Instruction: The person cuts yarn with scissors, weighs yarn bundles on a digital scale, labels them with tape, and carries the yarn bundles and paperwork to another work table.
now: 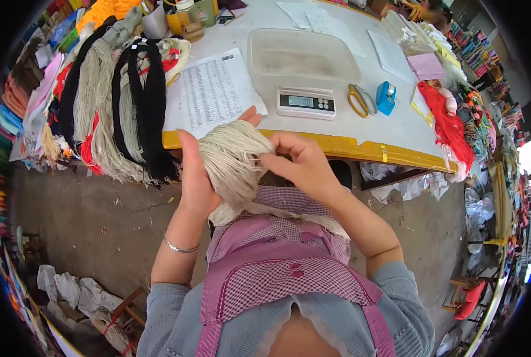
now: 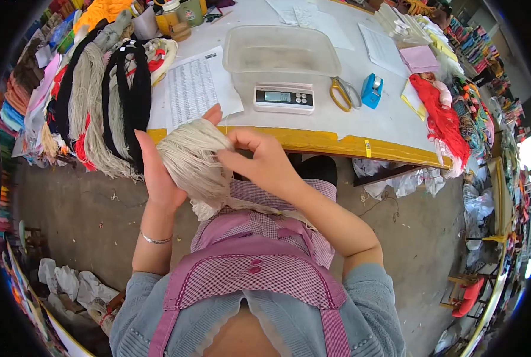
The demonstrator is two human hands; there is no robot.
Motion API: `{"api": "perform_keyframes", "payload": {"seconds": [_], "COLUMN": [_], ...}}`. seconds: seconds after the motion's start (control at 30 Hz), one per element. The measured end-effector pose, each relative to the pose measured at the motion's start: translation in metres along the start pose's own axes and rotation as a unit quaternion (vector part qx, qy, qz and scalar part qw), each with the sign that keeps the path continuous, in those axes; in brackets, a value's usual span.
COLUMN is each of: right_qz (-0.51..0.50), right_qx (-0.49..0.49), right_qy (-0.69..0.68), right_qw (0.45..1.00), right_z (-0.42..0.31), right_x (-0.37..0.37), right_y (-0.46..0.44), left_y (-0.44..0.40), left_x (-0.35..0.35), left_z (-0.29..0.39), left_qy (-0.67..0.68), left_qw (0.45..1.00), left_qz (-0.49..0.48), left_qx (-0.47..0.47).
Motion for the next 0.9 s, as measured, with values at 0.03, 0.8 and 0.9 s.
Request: {"api": "perform_keyframes", "payload": {"seconds": [0.03, 0.8, 0.9], "right_qz": [0.002, 0.039, 0.022], "right_qx": [-0.003, -0.057, -0.068], "right_qy": [0.002, -0.191, -0.151], "right_qw": [1.000, 0.979, 0.986], "right_z": [-0.002, 0.014, 0.015], "right_x": [0.001, 0.005, -0.001], "right_y": [0.001, -0.010, -0.013], "left_y": [-0.001, 0.002, 0.003], "left_x": [0.004, 0.048, 0.048], "left_z": [-0.005, -0.012, -0.012], "left_qy": [0.004, -0.164, -0.200], "left_qw": [1.000, 0.971, 0.964], "left_qz": [-0.001, 0.172, 0.166], "left_qx": [0.002, -0.027, -0.058]}}
Point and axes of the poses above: each hand's wrist, its own y-axis away from the middle knuckle, its own x-axis out of the back of the hand, z = x × y, the point moved 6 cm from there along -y, towards the middle knuckle, and after that the axes turned 1 degree about x, right-handed, at the moved point
